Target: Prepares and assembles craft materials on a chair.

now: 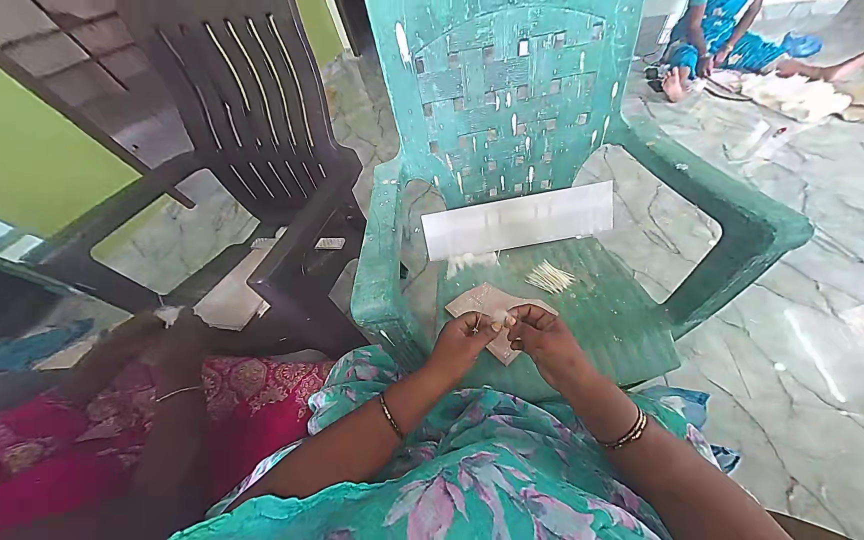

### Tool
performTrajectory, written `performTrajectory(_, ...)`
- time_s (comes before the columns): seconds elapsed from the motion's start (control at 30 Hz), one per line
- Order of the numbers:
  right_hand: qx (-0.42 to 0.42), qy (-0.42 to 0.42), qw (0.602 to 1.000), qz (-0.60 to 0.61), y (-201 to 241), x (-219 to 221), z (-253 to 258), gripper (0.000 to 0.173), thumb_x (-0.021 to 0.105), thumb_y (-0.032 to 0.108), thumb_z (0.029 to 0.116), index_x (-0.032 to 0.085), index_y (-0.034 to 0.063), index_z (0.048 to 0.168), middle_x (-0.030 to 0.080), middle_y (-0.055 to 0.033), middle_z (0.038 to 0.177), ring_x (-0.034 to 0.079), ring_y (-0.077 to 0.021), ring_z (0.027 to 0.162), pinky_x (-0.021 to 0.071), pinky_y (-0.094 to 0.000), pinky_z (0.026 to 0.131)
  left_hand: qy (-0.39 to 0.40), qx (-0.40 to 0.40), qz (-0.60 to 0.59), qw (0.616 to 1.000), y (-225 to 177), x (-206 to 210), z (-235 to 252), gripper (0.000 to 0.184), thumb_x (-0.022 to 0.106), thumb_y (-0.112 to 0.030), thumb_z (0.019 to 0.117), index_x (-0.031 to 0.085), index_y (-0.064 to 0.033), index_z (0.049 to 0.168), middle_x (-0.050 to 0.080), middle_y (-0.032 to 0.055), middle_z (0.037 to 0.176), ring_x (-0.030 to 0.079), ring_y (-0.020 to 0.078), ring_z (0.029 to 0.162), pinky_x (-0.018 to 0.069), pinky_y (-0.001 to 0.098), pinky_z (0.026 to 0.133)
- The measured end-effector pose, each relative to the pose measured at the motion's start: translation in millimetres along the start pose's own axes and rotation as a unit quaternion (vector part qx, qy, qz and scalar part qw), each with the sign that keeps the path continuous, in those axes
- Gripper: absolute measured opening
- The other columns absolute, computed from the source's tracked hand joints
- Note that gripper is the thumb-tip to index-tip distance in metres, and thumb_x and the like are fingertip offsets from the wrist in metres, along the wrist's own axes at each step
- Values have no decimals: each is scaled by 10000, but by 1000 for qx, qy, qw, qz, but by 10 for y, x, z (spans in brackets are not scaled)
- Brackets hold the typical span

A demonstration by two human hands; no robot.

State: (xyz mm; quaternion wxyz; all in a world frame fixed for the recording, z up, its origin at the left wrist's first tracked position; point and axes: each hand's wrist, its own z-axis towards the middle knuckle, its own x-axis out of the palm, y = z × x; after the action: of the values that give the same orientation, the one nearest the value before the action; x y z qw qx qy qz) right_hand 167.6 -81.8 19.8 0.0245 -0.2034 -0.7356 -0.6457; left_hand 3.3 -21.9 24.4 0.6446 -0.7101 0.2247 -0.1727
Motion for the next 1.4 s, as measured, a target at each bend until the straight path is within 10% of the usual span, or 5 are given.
performTrajectory(0.33,22,35,999,-12,66,-155,77,226,630,17,983,660,41,1206,686,-47,974,661,-116,825,558,-264,740,0,-18,18,1000,-31,19,33,62,686,-106,975,673,-46,969,616,-38,767,485,12,585,393,172,541)
performTrajectory(0.77,-13,-57,980,-189,-205,-148,352,282,732,28,919,653,27,1189,697,-65,905,643,-99,768,545,-295,749,-13,-135,79,988,177,-107,202,112,650,-147,1013,663,-35,1014,622,-5,811,495,28,577,415,183,535)
performTrajectory(0.93,-30,-54,908,-414,-330,-196,472,332,705,120,950,656,62,1273,732,-129,964,688,-284,890,502,-558,891,21,-179,220,959,213,-220,247,268,540,-254,1079,641,-36,1198,635,86,1043,573,125,795,489,300,724)
performTrajectory(1.07,-21,-61,854,-516,-352,-216,534,399,686,150,953,621,96,1344,731,-118,1043,642,-365,1068,375,-663,1018,95,-160,356,916,141,-284,190,442,356,-189,1126,470,-20,1518,509,267,1433,558,351,1269,457,452,1081)
performTrajectory(1.4,-27,-82,832,-548,-315,-350,566,510,772,191,904,604,95,1375,675,-174,1201,602,-411,1151,410,-674,966,122,-143,407,894,154,-246,160,308,481,-135,1074,585,7,1327,624,209,1263,638,296,1128,499,441,1020)
